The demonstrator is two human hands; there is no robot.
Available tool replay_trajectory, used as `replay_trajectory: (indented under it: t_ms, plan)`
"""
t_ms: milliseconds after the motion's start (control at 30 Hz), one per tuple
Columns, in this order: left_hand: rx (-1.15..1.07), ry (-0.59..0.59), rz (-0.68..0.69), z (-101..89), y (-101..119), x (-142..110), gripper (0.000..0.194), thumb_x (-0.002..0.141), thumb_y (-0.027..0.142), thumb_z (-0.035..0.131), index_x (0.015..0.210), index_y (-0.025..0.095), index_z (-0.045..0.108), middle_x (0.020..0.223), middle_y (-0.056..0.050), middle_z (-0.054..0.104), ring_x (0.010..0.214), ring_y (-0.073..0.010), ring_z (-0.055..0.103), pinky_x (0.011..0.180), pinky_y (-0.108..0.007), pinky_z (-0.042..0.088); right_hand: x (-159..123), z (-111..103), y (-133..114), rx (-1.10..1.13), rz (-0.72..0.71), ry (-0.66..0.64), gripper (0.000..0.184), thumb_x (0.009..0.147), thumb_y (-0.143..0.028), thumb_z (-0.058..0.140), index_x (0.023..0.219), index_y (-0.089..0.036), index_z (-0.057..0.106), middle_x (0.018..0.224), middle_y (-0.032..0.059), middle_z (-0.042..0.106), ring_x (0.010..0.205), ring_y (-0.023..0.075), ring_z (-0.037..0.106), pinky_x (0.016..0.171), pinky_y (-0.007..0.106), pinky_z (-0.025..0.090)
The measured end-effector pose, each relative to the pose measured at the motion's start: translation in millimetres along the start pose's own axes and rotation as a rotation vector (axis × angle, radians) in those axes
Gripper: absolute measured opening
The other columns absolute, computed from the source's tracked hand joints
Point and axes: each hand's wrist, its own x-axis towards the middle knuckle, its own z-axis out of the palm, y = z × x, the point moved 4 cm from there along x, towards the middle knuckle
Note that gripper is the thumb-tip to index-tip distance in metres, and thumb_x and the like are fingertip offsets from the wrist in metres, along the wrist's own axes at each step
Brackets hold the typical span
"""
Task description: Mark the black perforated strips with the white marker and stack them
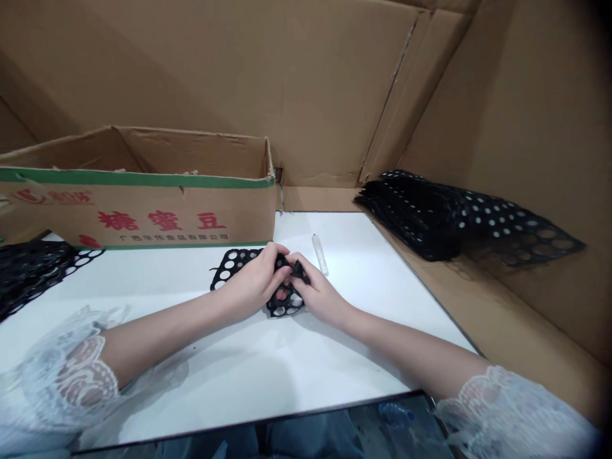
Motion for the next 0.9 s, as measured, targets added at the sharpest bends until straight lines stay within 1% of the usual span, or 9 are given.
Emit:
replay_trajectory:
  t_ms: [133,267,367,467,633,700,800,867,900]
  plan:
    - [-0.22,-0.004,0.039,-6.4,-1,3,0.02,0.086,0.037,0.036,0.095,0.021,0.046,0.081,-0.002,0.055,0.067,-0.0143,0.052,0.063,-0.025,0.04,3,-2,2,0.057,0.023,0.06,0.011,0.07,-0.014,0.046,0.078,-0.021,0.05,0.069,-0.0031,0.053,0.06,0.0109,0.054,0.06,0.028,0.046]
    - [-0.304,0.19,0.009,-16.8,-5,5,0.022,0.085,0.037,0.039,0.089,0.02,0.051,0.07,0.0,0.048,0.063,-0.0117,0.046,0.059,-0.022,0.038,8,-7,7,0.119,0.083,0.181,0.011,0.066,-0.013,0.045,0.073,-0.02,0.048,0.065,-0.0036,0.052,0.051,0.0088,0.048,0.047,0.023,0.042]
    - [-0.355,0.31,-0.02,-18.8,-5,3,0.02,0.084,0.036,0.042,0.087,0.019,0.052,0.065,0.002,0.044,0.059,-0.01,0.044,0.055,-0.02,0.037,9,-8,9,0.13,0.137,0.248,0.009,0.065,-0.016,0.047,0.073,-0.02,0.049,0.062,-0.004,0.051,0.048,0.0079,0.044,0.043,0.02,0.037]
    - [-0.436,0.37,-0.042,-16.7,-2,-1,0.018,0.084,0.034,0.044,0.088,0.018,0.052,0.064,0.002,0.047,0.054,-0.0086,0.044,0.051,-0.02,0.036,10,-8,9,0.14,0.129,0.295,0.008,0.065,-0.019,0.048,0.073,-0.019,0.05,0.062,-0.0036,0.052,0.051,0.0083,0.044,0.045,0.02,0.035]
    - [-0.567,0.394,-0.042,-14.4,1,0,0.015,0.083,0.03,0.046,0.088,0.017,0.05,0.066,0.001,0.053,0.055,-0.0098,0.053,0.053,-0.022,0.042,11,-6,11,0.22,0.112,0.298,0.011,0.064,-0.02,0.049,0.075,-0.019,0.053,0.067,-0.0025,0.056,0.06,0.011,0.049,0.053,0.022,0.038]
    - [-0.625,0.412,-0.072,-18.4,-6,5,0.013,0.083,0.029,0.045,0.087,0.017,0.049,0.068,0.0,0.054,0.055,-0.0105,0.055,0.053,-0.023,0.044,11,-9,13,0.261,0.112,0.319,0.012,0.063,-0.021,0.051,0.075,-0.019,0.054,0.07,-0.0025,0.056,0.066,0.0118,0.051,0.058,0.023,0.04]
    - [-0.686,0.588,-0.147,-34.5,-30,12,0.009,0.084,0.025,0.039,0.081,0.017,0.043,0.068,-0.001,0.055,0.052,-0.0103,0.054,0.049,-0.023,0.042,11,-15,15,0.303,0.09,0.381,0.013,0.063,-0.021,0.053,0.075,-0.019,0.055,0.072,-0.0028,0.056,0.071,0.0113,0.051,0.065,0.022,0.041]
    - [-0.597,0.658,-0.173,-42.7,-40,14,0.009,0.083,0.023,0.037,0.078,0.017,0.042,0.065,0.001,0.052,0.048,-0.0087,0.05,0.046,-0.021,0.038,11,-19,16,0.301,0.081,0.403,0.014,0.063,-0.022,0.054,0.077,-0.019,0.054,0.072,-0.0026,0.054,0.069,0.0106,0.051,0.061,0.022,0.041]
    - [-0.506,0.62,-0.176,-42.5,-40,15,0.009,0.082,0.023,0.038,0.078,0.017,0.044,0.064,0.002,0.05,0.047,-0.008,0.048,0.045,-0.021,0.036,11,-20,16,0.287,0.089,0.404,0.016,0.064,-0.023,0.055,0.079,-0.019,0.053,0.071,-0.0025,0.053,0.066,0.0104,0.05,0.057,0.022,0.041]
